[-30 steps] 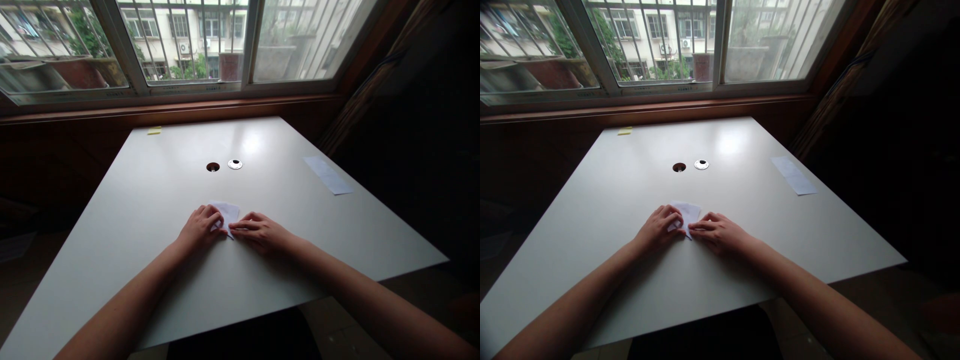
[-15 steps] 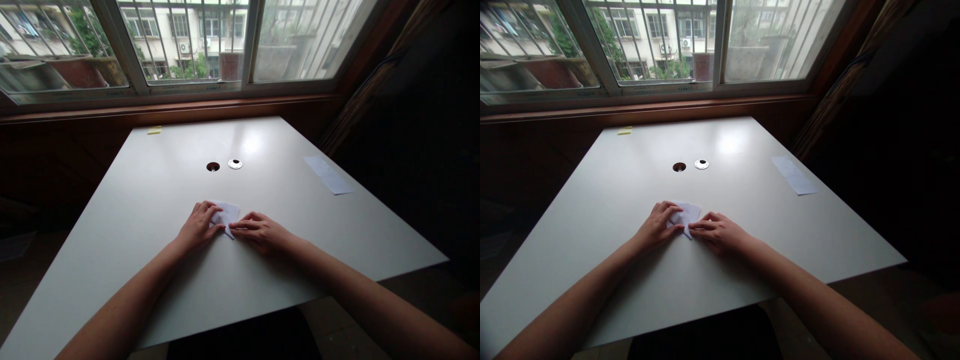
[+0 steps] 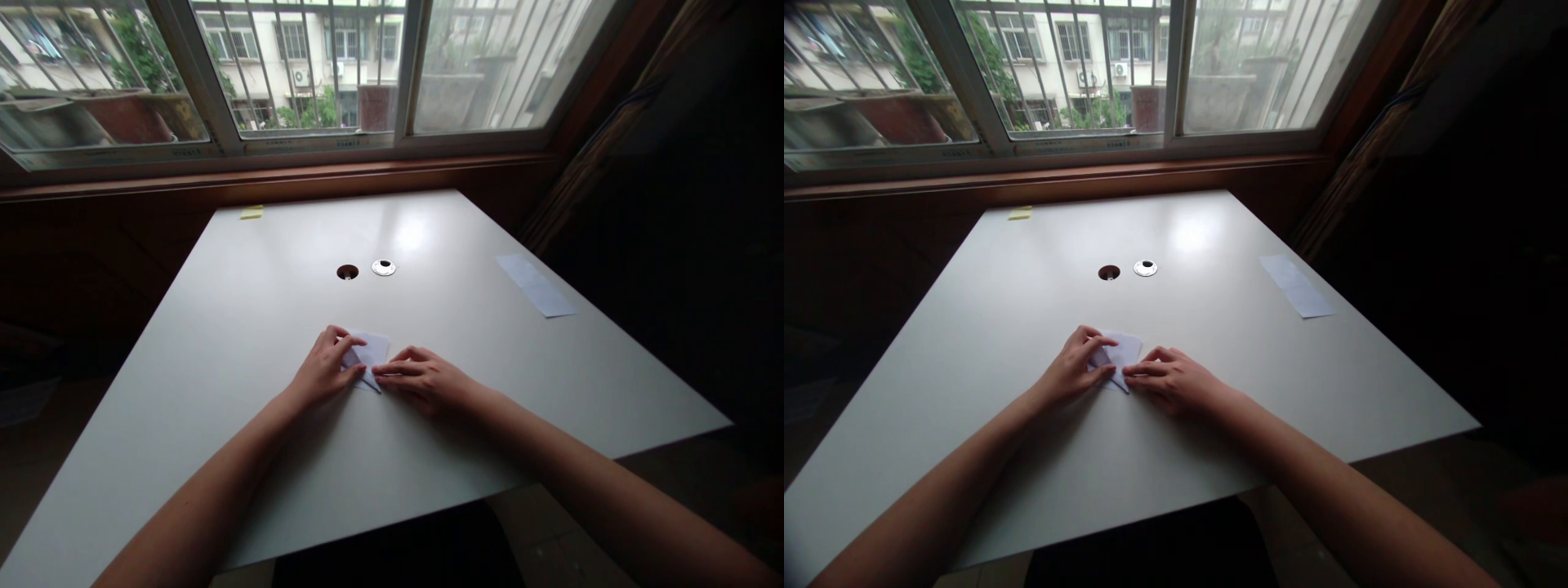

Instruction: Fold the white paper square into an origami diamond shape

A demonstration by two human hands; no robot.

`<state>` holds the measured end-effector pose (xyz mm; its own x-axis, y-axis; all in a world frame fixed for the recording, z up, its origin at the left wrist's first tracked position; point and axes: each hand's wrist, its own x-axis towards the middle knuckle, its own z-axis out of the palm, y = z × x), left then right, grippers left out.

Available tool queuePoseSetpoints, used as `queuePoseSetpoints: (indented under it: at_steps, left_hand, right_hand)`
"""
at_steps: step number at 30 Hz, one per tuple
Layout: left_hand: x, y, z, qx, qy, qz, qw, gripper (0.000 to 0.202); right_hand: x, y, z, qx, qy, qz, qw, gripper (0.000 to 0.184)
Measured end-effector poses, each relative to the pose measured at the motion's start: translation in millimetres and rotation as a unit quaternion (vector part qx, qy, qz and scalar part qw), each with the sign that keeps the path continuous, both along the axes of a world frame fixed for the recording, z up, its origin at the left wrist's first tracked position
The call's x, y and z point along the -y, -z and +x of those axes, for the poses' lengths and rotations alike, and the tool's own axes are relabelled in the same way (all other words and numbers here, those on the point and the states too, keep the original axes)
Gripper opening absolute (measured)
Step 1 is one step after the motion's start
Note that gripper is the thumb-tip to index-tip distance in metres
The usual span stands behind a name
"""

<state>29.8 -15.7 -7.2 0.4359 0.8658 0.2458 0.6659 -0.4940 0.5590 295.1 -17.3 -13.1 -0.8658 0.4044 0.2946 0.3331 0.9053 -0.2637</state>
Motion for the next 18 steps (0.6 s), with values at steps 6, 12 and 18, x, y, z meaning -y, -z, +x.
queuePoseSetpoints:
  at_steps: [6, 12, 18]
  left_hand:
    - [2.0, -5.7, -3.0, -0.048, 0.062, 0.039, 0.996, 0.012]
    - [1.6, -4.1, -2.4, -0.057, 0.084, 0.042, 0.994, 0.01]
    - [1.8, -0.7, 1.2, -0.051, 0.095, 0.025, 0.994, 0.007]
  right_hand:
    - [0.2, -1.8, 1.7, 0.005, -0.004, -0.016, 1.0, 0.055]
    - [1.2, -3.7, 1.4, 0.004, -0.007, -0.03, 1.0, 0.054]
    - [2.0, -3.4, -0.2, 0.002, -0.01, -0.031, 0.999, 0.051]
